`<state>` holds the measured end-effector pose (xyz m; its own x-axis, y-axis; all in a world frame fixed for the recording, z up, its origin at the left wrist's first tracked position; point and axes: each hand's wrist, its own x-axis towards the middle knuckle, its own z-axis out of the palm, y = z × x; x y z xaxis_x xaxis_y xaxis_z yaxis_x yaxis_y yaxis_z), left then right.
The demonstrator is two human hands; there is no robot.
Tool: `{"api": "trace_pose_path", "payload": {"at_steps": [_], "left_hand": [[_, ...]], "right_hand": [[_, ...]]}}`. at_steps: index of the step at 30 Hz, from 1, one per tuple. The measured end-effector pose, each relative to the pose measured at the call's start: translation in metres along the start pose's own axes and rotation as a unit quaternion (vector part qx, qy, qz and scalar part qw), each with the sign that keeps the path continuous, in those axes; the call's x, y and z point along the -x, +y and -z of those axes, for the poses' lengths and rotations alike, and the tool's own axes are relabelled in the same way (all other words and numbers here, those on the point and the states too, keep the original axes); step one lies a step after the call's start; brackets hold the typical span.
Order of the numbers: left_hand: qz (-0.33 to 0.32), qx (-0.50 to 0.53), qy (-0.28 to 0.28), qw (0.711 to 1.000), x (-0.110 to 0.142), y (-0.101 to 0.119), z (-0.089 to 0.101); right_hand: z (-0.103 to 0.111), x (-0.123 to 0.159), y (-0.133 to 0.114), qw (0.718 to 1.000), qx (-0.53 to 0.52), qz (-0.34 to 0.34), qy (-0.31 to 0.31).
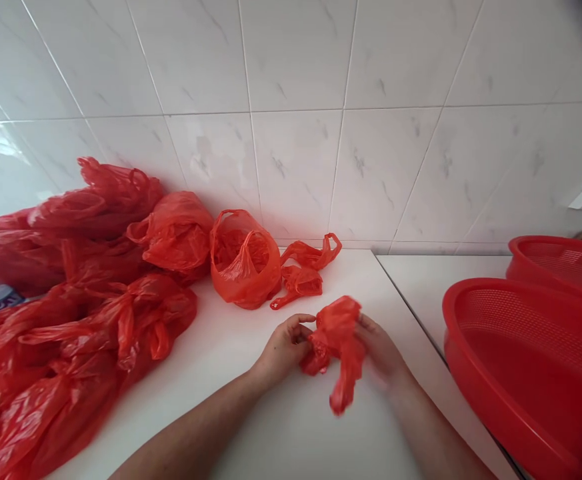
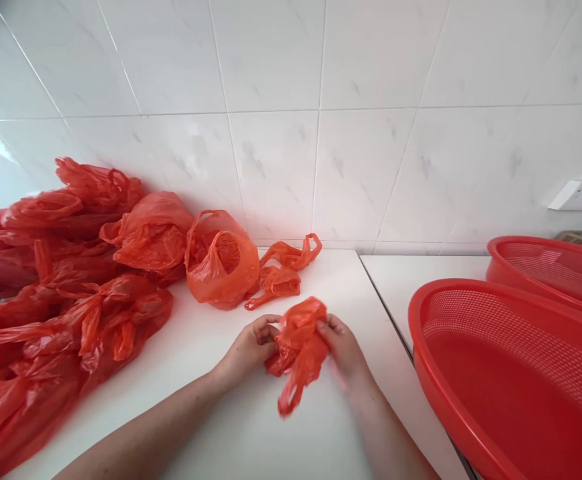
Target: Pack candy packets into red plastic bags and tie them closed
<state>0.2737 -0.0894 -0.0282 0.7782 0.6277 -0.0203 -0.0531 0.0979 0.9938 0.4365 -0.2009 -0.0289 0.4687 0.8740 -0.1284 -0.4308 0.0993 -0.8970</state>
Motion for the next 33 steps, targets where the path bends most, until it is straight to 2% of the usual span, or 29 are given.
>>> {"api": "trace_pose_path", "payload": {"at_steps": [2,4,8,11,13,16,19,21,24,27,30,32,33], "left_hand": [[-0.007,0.023,0.021,0.999,-0.007,-0.001,0.008],[-0.033,0.037,0.069,0.996,-0.011,0.001,0.018],[-0.054,0.036,0.134,0.989,-0.014,0.007,0.034],[-0.058,0.019,0.156,0.986,-0.012,0.009,0.037],[-0.062,0.004,0.171,0.983,-0.012,0.010,0.038],[-0.071,-0.022,0.204,0.976,-0.012,0.013,0.038],[-0.088,-0.048,0.233,0.967,-0.007,0.019,0.034],[-0.096,-0.054,0.205,0.973,-0.001,0.025,0.027],[-0.073,-0.029,0.092,0.993,0.013,0.032,0.012],[-0.026,0.024,-0.001,0.999,0.024,0.033,0.000],[0.005,0.082,-0.040,0.996,0.029,0.030,-0.007],[0.009,0.092,-0.035,0.995,0.028,0.028,-0.009],[0.006,0.091,-0.022,0.996,0.027,0.028,-0.009]], "right_hand": [[0.014,-0.009,-0.002,0.994,-0.067,0.028,0.085],[0.031,-0.018,-0.004,0.983,-0.099,0.057,0.146],[0.052,-0.025,-0.010,0.969,-0.127,0.089,0.194],[0.054,-0.023,-0.014,0.967,-0.130,0.101,0.193],[0.051,-0.020,-0.018,0.975,-0.119,0.094,0.162],[0.043,-0.014,-0.025,0.987,-0.069,0.087,0.116],[0.035,-0.008,-0.029,0.989,-0.022,0.097,0.105],[0.030,-0.005,-0.028,0.989,-0.024,0.108,0.101],[0.020,-0.001,-0.020,0.990,-0.033,0.111,0.075],[0.005,0.006,-0.011,0.996,-0.003,0.085,0.014],[-0.015,0.018,-0.006,0.993,0.054,0.065,-0.080],[-0.026,0.024,-0.005,0.988,0.079,0.047,-0.123],[-0.029,0.025,-0.005,0.988,0.077,0.035,-0.125]]}}
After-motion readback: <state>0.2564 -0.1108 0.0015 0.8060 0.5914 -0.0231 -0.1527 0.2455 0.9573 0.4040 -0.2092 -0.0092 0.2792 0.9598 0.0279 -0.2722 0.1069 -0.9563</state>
